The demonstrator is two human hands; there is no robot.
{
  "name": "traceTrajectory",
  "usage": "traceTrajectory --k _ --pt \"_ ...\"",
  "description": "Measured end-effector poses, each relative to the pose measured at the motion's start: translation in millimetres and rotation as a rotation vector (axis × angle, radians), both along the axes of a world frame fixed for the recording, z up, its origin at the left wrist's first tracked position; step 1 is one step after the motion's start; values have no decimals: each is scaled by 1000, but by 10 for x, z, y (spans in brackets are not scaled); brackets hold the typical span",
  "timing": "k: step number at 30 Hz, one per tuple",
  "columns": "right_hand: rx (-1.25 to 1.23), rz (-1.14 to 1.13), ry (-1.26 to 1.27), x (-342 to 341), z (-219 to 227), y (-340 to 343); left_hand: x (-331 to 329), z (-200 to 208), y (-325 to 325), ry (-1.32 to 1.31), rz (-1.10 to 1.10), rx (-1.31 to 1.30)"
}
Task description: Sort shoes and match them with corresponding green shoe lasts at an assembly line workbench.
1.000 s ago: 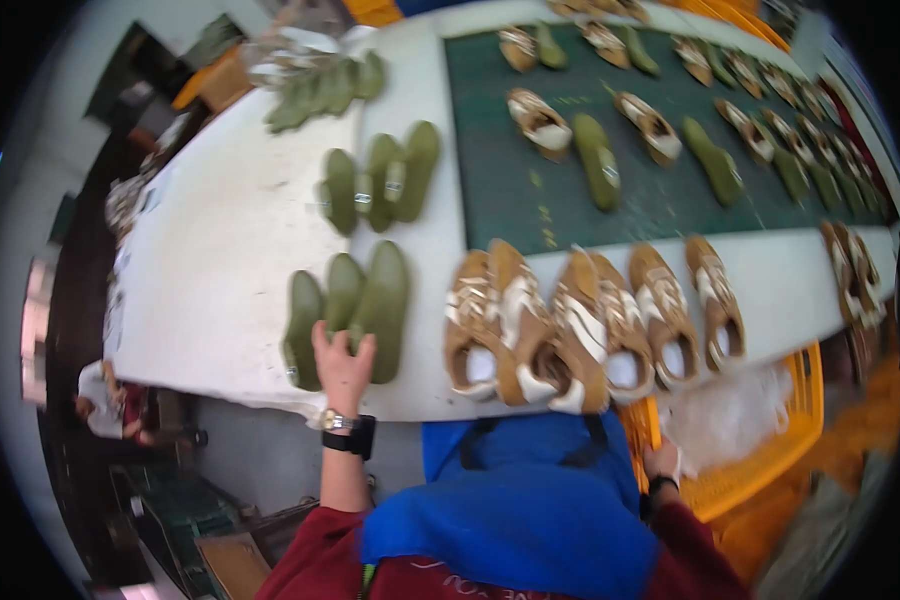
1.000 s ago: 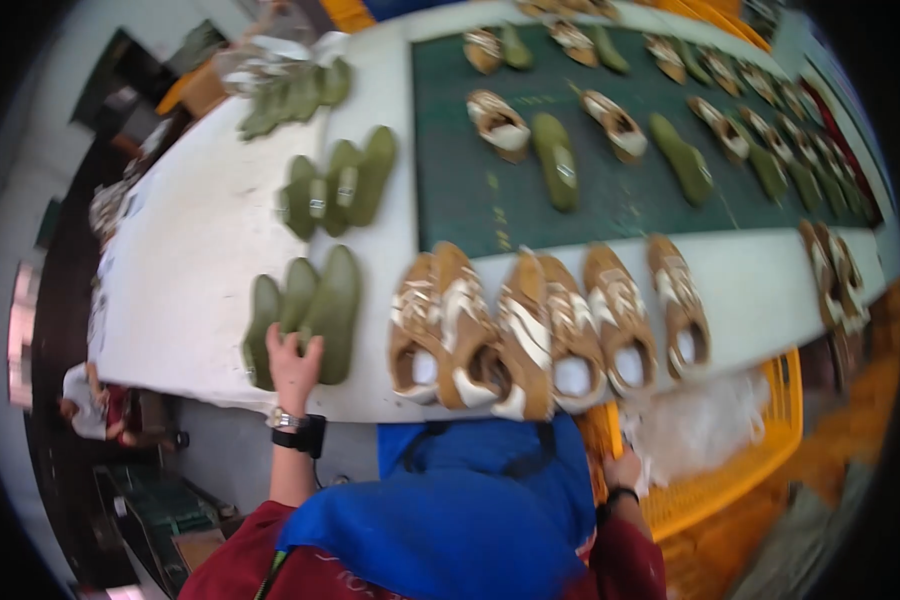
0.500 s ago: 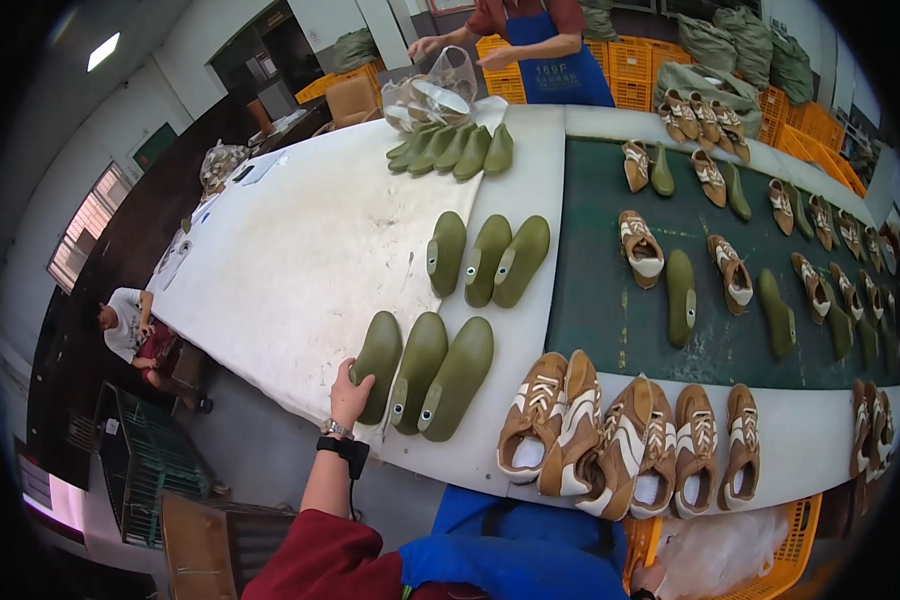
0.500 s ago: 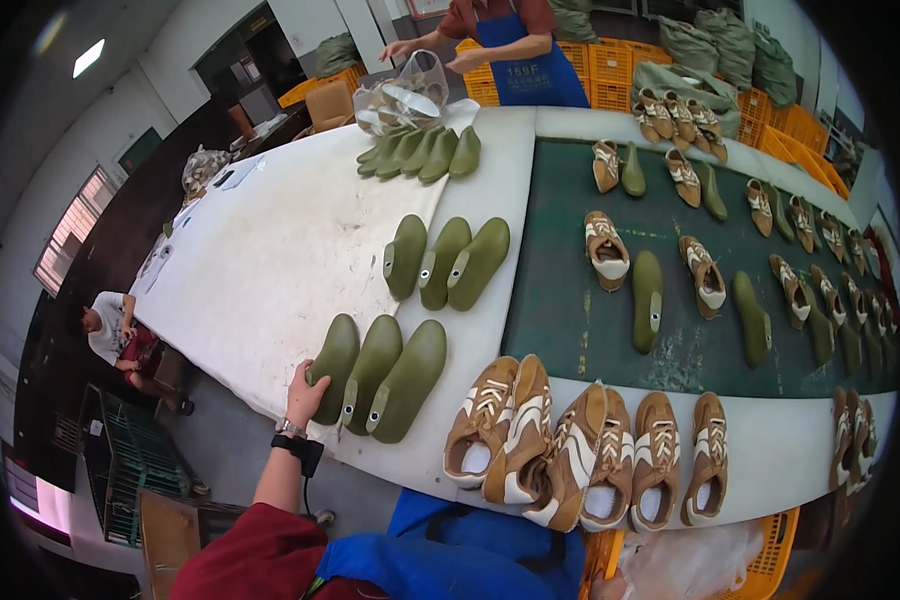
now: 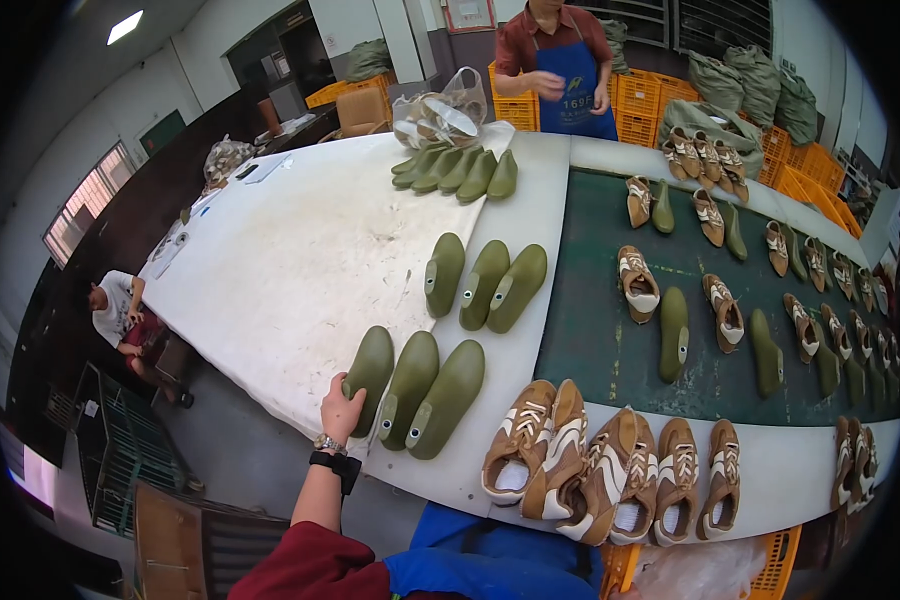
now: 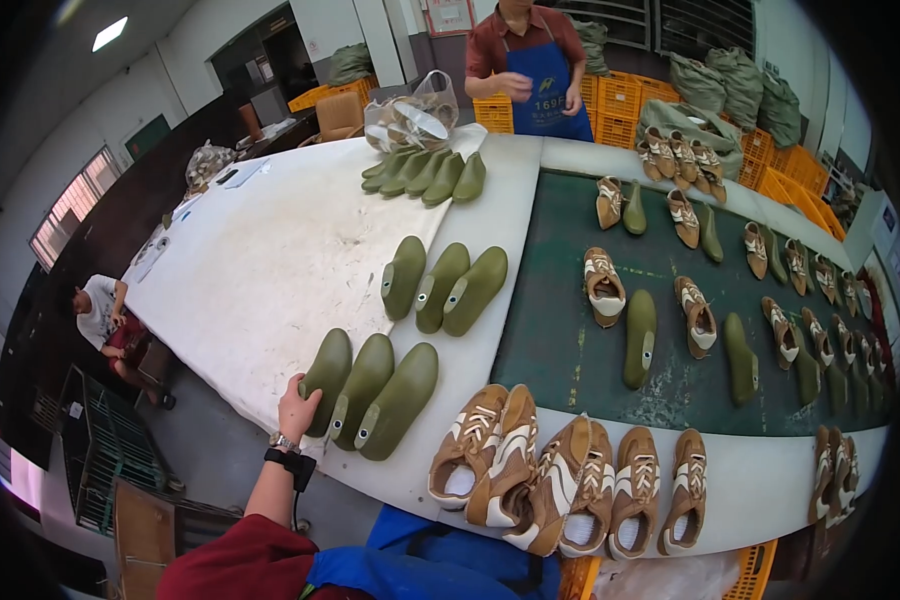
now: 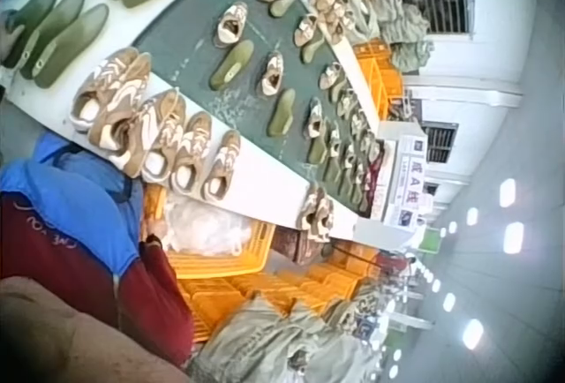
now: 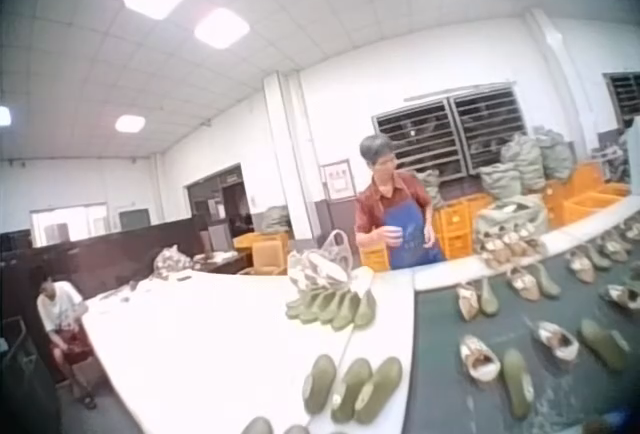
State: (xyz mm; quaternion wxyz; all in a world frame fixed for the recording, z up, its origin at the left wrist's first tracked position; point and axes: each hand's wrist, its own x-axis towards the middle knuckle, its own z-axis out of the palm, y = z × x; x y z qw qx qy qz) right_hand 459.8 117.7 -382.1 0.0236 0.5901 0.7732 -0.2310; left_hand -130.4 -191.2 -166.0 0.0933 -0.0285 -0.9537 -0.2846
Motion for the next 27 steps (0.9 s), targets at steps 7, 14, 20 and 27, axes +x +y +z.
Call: traceTrajectory --k 7,14,20,27 --pt "-46 -42 -38 5 17 9 -10 -24 19 7 8 -8" --pt "-50 -17 21 -63 142 -12 -19 -38 9 -4 19 11" --pt "-30 -2 -13 -35 86 -4 -19 -51 9 8 17 4" --pt "-3 -24 110 3 -70 6 -53 -109 -32 34 5 10"
